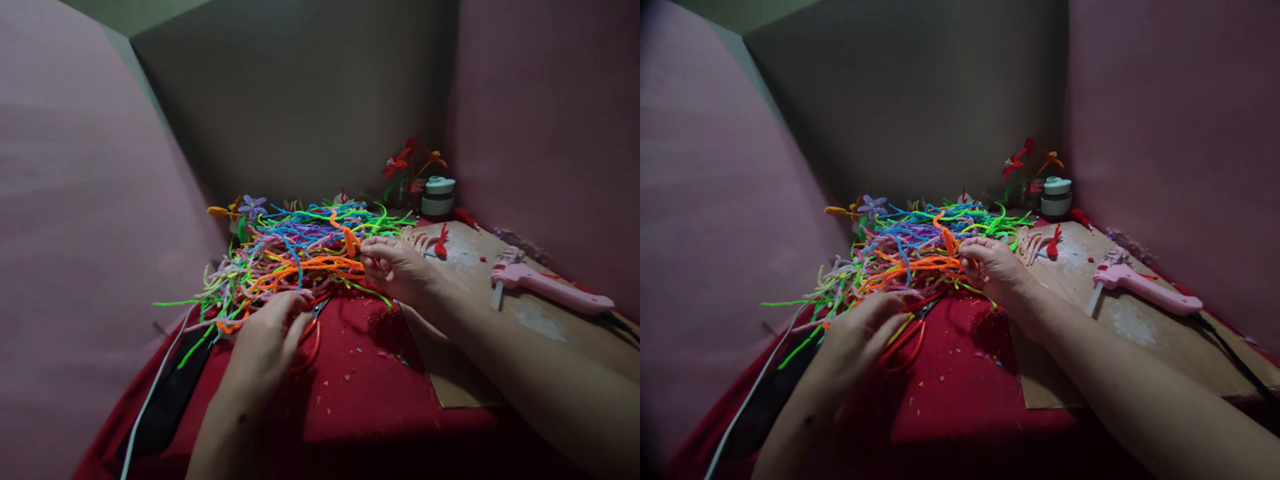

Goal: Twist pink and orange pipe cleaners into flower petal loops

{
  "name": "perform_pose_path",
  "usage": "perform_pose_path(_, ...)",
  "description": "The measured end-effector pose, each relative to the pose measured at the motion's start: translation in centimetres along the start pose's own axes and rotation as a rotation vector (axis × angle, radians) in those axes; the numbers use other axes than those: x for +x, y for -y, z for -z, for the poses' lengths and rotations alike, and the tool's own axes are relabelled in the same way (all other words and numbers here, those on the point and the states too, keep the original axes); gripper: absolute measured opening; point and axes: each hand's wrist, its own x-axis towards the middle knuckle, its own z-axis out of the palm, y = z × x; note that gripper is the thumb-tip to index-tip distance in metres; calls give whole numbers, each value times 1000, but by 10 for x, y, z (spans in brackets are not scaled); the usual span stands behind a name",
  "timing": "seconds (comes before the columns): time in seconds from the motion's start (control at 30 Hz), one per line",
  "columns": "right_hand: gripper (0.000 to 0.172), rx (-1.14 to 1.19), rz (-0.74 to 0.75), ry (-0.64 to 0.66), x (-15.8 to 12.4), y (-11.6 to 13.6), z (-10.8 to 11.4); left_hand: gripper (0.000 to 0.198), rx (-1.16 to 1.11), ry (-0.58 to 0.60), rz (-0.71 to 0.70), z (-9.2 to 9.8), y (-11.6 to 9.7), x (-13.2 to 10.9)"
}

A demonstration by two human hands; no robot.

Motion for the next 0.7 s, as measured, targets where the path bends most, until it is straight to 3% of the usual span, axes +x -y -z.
perform_pose_path(0.13, 17, 51, -5, 38, 0, 0, 0, 15, 325, 262, 176, -21, 25, -19)
perform_pose_path(0.3, 18, 75, -13, 31, 0, 2, -2, 21, 348, 383, 196, -28, 39, -17)
perform_pose_path(0.53, 13, -91, 153, -32, 4, -3, 3, 31, 274, 402, 264, -11, 32, -28)
perform_pose_path(0.7, 10, -200, 222, -45, 1, -4, 2, 44, 197, 308, 299, -7, 28, -41)
